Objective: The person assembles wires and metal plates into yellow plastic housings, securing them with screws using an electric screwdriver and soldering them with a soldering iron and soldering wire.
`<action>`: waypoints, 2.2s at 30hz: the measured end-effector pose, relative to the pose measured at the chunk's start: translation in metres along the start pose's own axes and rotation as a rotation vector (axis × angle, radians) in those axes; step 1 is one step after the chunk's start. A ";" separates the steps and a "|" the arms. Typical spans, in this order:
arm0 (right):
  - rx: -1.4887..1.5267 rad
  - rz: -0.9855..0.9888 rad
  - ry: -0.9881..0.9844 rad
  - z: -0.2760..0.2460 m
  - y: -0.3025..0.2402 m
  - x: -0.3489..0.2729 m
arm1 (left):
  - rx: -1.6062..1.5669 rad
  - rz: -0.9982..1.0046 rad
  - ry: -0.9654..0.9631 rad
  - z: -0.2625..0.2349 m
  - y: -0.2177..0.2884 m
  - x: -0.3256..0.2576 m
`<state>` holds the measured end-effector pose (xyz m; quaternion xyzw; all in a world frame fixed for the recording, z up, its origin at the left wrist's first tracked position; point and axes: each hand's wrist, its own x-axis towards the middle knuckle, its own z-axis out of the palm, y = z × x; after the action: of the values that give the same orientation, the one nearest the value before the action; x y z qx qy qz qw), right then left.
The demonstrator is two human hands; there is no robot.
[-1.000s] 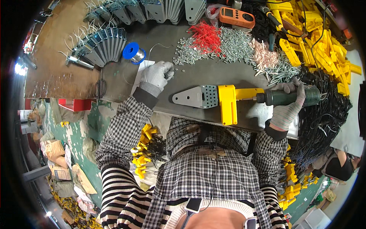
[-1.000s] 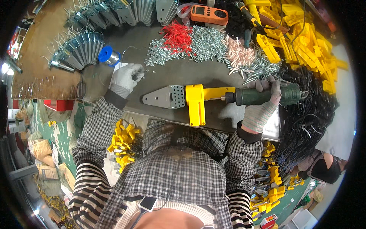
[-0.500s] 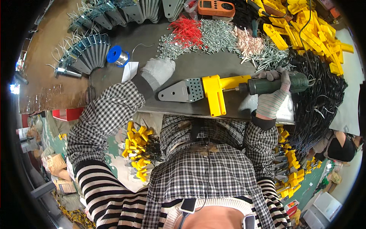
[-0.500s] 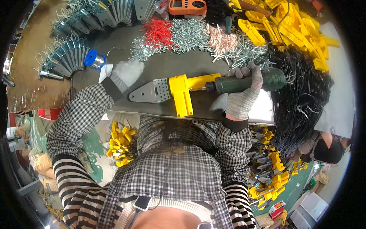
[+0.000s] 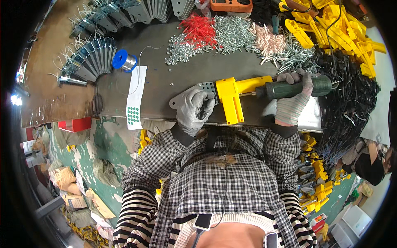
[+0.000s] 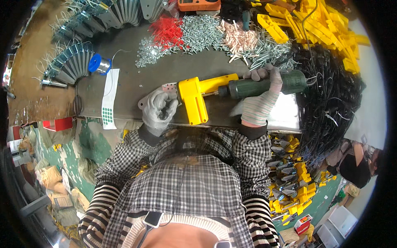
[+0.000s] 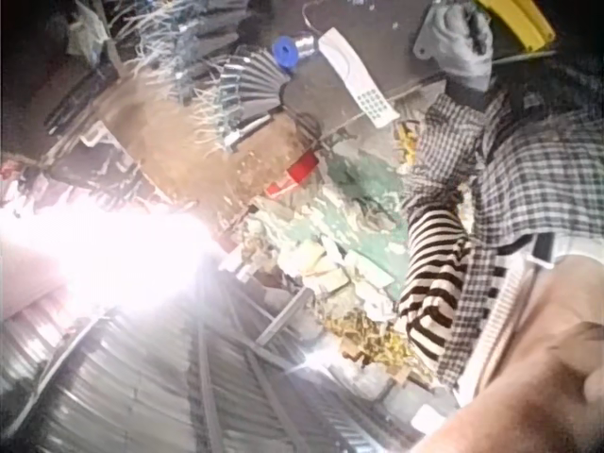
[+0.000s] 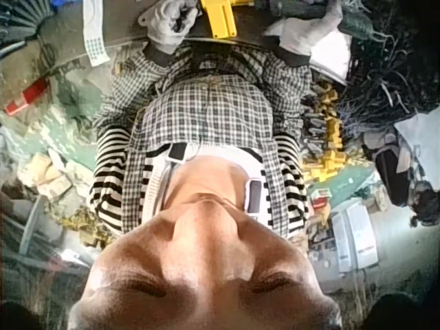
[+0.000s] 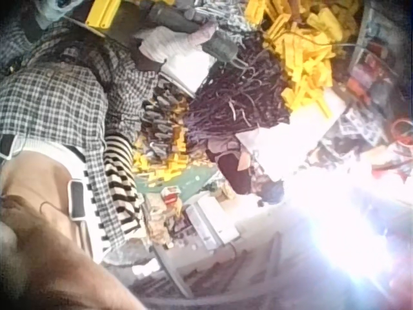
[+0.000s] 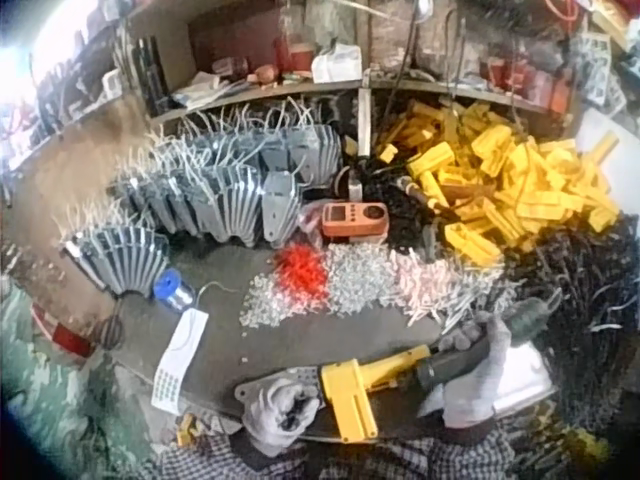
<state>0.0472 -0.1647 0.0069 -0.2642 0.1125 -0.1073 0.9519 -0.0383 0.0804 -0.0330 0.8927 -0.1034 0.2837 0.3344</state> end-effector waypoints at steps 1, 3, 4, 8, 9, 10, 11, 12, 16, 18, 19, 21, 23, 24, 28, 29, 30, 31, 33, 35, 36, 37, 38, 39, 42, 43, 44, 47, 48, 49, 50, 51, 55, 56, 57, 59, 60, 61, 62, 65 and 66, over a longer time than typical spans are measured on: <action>0.014 -0.011 0.014 -0.001 -0.003 0.001 | 0.001 -0.002 0.001 0.001 -0.002 -0.002; 0.028 -0.020 0.027 -0.002 -0.008 0.005 | -0.039 -0.012 0.016 0.006 -0.007 -0.007; 0.024 -0.033 0.001 0.001 -0.011 0.005 | -0.040 -0.014 0.015 0.006 -0.006 -0.007; -0.026 -0.036 -0.005 0.008 -0.005 0.001 | -0.044 -0.044 0.022 0.008 -0.007 -0.012; -0.025 -0.010 -0.032 0.008 -0.003 0.001 | -0.036 -0.053 0.026 0.009 -0.007 -0.014; -0.045 -0.022 -0.008 0.009 -0.002 0.002 | -0.034 -0.056 0.025 0.009 -0.007 -0.013; -0.046 -0.018 -0.008 0.008 -0.001 0.002 | -0.024 -0.020 0.044 0.009 -0.007 -0.010; -0.035 -0.022 0.018 0.007 -0.001 0.003 | -0.014 0.015 0.062 0.009 -0.006 -0.008; -0.019 -0.002 0.031 0.007 0.000 0.004 | -0.035 -0.012 0.035 0.006 -0.006 -0.008; -0.030 -0.010 0.017 0.007 0.000 0.004 | -0.042 -0.001 0.015 0.003 -0.006 -0.006; -0.036 -0.011 0.005 0.007 0.000 0.004 | -0.042 -0.003 0.016 0.003 -0.006 -0.006; -0.042 -0.012 -0.006 0.006 0.000 0.004 | -0.024 0.017 0.021 0.004 -0.005 -0.005; -0.006 0.004 -0.029 0.005 0.001 0.004 | -0.010 0.016 0.024 0.005 -0.007 -0.007; -0.007 0.008 -0.029 0.003 0.002 0.005 | 0.003 0.018 0.025 0.005 -0.007 -0.008; -0.019 0.009 -0.012 0.002 0.000 0.007 | -0.036 0.037 0.020 0.005 -0.006 -0.005; -0.027 0.009 -0.009 0.002 0.001 0.006 | -0.026 0.023 0.016 0.005 -0.007 -0.006; -0.028 0.014 -0.009 0.004 0.002 0.005 | -0.016 0.010 0.012 0.004 -0.007 -0.007; -0.045 -0.005 0.013 0.008 0.003 0.004 | -0.017 0.008 0.012 0.005 -0.007 -0.007; -0.066 -0.023 0.034 0.010 0.004 0.004 | -0.009 0.006 0.019 0.006 -0.008 -0.008; -0.045 0.009 0.059 0.010 0.003 0.004 | -0.018 -0.007 -0.006 0.006 -0.008 -0.007; -0.047 0.010 0.058 0.010 0.002 0.005 | -0.026 -0.016 -0.031 0.006 -0.008 -0.006; -0.059 0.010 0.077 0.008 0.002 0.007 | -0.025 -0.019 -0.028 0.005 -0.006 -0.004; -0.071 0.010 0.096 0.008 0.002 0.008 | -0.009 -0.006 -0.024 0.003 -0.004 -0.002; -0.073 0.011 0.092 0.009 0.003 0.008 | 0.007 0.008 -0.020 0.003 -0.002 0.000; -0.054 0.031 0.128 0.011 0.004 0.009 | 0.018 -0.026 -0.003 0.003 0.000 -0.003; -0.052 0.029 0.123 0.010 0.004 0.009 | 0.020 -0.028 0.002 0.002 -0.001 -0.003; -0.048 0.028 0.117 0.009 0.004 0.009 | 0.026 -0.025 -0.041 0.001 -0.003 -0.002; -0.034 0.046 0.023 0.012 0.003 0.004 | -0.297 -0.260 -0.082 0.002 -0.006 -0.005; -0.033 0.049 0.012 0.013 0.004 0.004 | -0.634 -0.496 -0.087 0.002 -0.007 -0.006; -0.027 0.040 0.041 0.012 0.003 0.004 | -0.639 -0.490 -0.085 0.001 -0.009 0.001; -0.021 0.040 0.066 0.011 0.003 0.005 | -0.683 -0.550 -0.071 -0.002 -0.012 0.013; -0.022 0.043 0.058 0.008 0.003 0.008 | -0.727 -0.609 -0.056 -0.005 -0.016 0.025; -0.033 -0.044 0.093 0.009 0.008 0.012 | -0.195 -0.370 -0.269 -0.022 -0.033 0.057; -0.018 -0.032 0.084 0.013 0.008 0.008 | -0.194 -0.373 -0.264 -0.029 -0.036 0.055; -0.002 -0.020 0.076 0.015 0.009 0.006 | -0.081 -0.238 -0.355 -0.040 -0.038 0.048; -0.006 -0.011 0.064 0.012 0.009 0.008 | 0.122 -0.082 -0.619 -0.065 -0.030 0.034; -0.011 0.001 0.053 0.009 0.008 0.010 | 0.348 -0.023 -0.703 -0.068 -0.022 0.025; -0.010 0.008 0.048 0.004 0.007 0.013 | 0.580 0.026 -0.776 -0.071 -0.015 0.017; -0.035 0.001 0.044 0.001 0.007 0.018 | 0.704 0.059 -0.812 -0.069 -0.012 0.018; -0.081 0.012 0.033 0.000 0.006 0.016 | 0.814 -0.015 -1.024 -0.060 -0.003 0.039; -0.099 0.024 0.029 0.002 0.006 0.014 | 0.882 0.030 -0.990 -0.056 -0.002 0.038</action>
<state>0.0617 -0.1626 0.0034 -0.3082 0.1347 -0.0939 0.9370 -0.0310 0.1191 0.0223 0.9693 -0.1317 -0.1397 -0.1533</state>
